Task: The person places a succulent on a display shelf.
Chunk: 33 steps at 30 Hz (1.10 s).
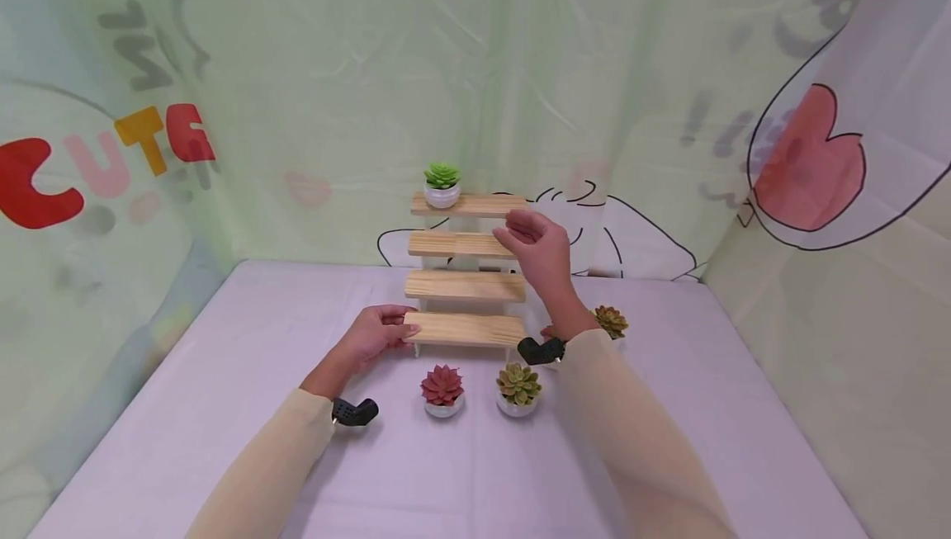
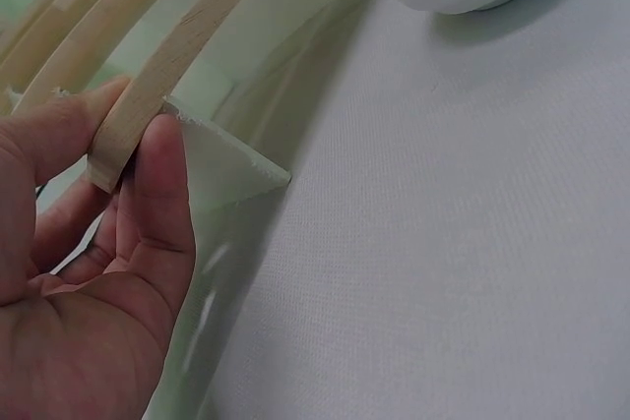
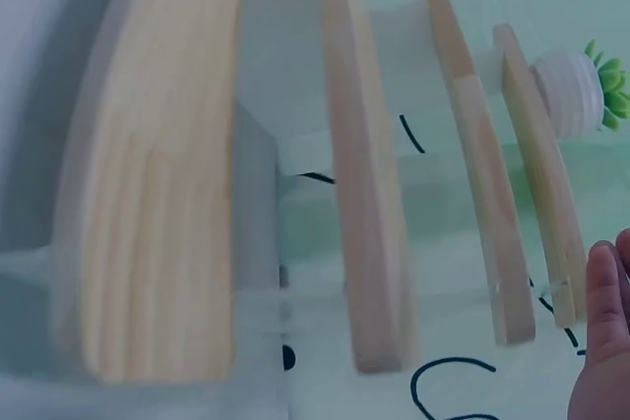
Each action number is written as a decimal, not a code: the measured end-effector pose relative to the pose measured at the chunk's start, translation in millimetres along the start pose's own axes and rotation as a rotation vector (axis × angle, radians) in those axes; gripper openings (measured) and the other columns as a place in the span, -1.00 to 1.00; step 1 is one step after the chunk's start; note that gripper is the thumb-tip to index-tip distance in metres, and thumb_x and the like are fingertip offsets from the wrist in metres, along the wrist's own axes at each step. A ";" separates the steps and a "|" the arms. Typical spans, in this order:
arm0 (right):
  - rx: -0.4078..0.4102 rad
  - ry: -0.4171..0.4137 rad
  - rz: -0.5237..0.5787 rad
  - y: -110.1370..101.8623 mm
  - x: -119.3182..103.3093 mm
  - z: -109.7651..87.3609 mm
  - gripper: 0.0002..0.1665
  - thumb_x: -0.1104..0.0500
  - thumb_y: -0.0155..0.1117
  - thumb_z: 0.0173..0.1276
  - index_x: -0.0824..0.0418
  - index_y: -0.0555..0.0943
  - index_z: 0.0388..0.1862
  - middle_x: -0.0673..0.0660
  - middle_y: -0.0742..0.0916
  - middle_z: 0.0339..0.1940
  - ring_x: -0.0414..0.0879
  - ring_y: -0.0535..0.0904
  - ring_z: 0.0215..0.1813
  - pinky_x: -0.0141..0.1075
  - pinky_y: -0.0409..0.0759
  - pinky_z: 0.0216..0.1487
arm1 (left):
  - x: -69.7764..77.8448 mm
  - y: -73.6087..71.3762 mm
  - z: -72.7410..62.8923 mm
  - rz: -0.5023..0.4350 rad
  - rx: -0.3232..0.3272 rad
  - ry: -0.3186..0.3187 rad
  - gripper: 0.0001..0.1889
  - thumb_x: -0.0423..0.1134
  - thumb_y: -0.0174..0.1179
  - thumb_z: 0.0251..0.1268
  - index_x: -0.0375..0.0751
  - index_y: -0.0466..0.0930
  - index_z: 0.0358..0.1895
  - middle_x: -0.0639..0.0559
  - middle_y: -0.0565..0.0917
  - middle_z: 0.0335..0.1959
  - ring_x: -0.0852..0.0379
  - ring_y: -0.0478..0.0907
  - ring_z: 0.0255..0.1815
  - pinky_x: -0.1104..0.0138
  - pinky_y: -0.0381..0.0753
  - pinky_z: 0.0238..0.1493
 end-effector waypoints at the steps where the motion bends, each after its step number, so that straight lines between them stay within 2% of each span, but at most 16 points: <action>1: -0.010 0.004 -0.013 -2.4 1.0 -3.6 -0.41 0.03 0.50 0.33 0.27 0.63 0.26 0.30 0.70 0.26 0.00 0.66 0.27 -0.54 0.63 0.16 | -0.1 0.1 0.0 -0.003 -0.001 0.003 -0.48 -0.33 0.41 0.30 -0.27 0.56 0.32 -0.17 0.66 0.02 0.10 0.68 -0.19 0.29 0.81 -0.14; 7: -0.097 0.037 -0.111 -15.9 4.1 -27.0 -0.36 -0.04 0.46 0.36 0.22 0.59 0.32 0.21 0.67 0.32 0.04 0.60 0.36 -0.45 0.61 0.26 | 0.2 -0.1 -0.8 -0.020 0.000 0.010 -0.50 -0.37 0.40 0.30 -0.31 0.57 0.30 -0.16 0.66 -0.01 0.12 0.67 -0.20 0.28 0.81 -0.15; 17: -0.052 0.068 -0.207 -44.6 20.6 -72.9 -0.36 -0.06 0.45 0.37 0.20 0.59 0.33 0.20 0.66 0.35 0.08 0.57 0.39 -0.44 0.56 0.31 | 1.2 1.0 -0.7 -0.034 0.001 0.002 -0.52 -0.39 0.37 0.32 -0.30 0.57 0.30 -0.17 0.66 0.00 0.11 0.67 -0.20 0.29 0.80 -0.15; 25: 0.114 0.055 -0.314 -73.8 40.4 -108.9 -0.38 -0.04 0.47 0.35 0.13 0.62 0.33 0.07 0.67 0.35 0.02 0.62 0.33 -0.38 0.57 0.33 | 0.4 2.8 1.5 -0.040 -0.012 0.006 -0.52 -0.39 0.37 0.31 -0.33 0.57 0.30 -0.17 0.66 -0.03 0.11 0.67 -0.21 0.28 0.81 -0.16; 30: 0.230 0.058 -0.314 -92.6 52.5 -122.3 -0.38 0.06 0.52 0.31 0.13 0.62 0.33 0.05 0.65 0.38 -0.17 0.60 0.34 -0.36 0.50 0.42 | 1.0 1.8 0.6 -0.048 -0.009 0.000 -0.51 -0.39 0.37 0.31 -0.32 0.56 0.31 -0.16 0.66 -0.02 0.12 0.67 -0.21 0.29 0.80 -0.16; 33: 0.293 0.091 -0.308 -103.3 61.6 -127.9 -0.35 0.09 0.55 0.27 0.13 0.62 0.33 0.05 0.63 0.41 -0.24 0.53 0.41 -0.40 0.44 0.47 | 1.2 1.3 -0.2 -0.051 -0.005 -0.007 -0.51 -0.39 0.37 0.31 -0.32 0.56 0.31 -0.16 0.66 -0.02 0.11 0.67 -0.20 0.31 0.80 -0.16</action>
Point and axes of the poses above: each hand's wrist, its own z-axis towards the middle knuckle, its own y-axis out of the palm, x = y × z, the point moved 3 cm from there along z, towards the middle knuckle
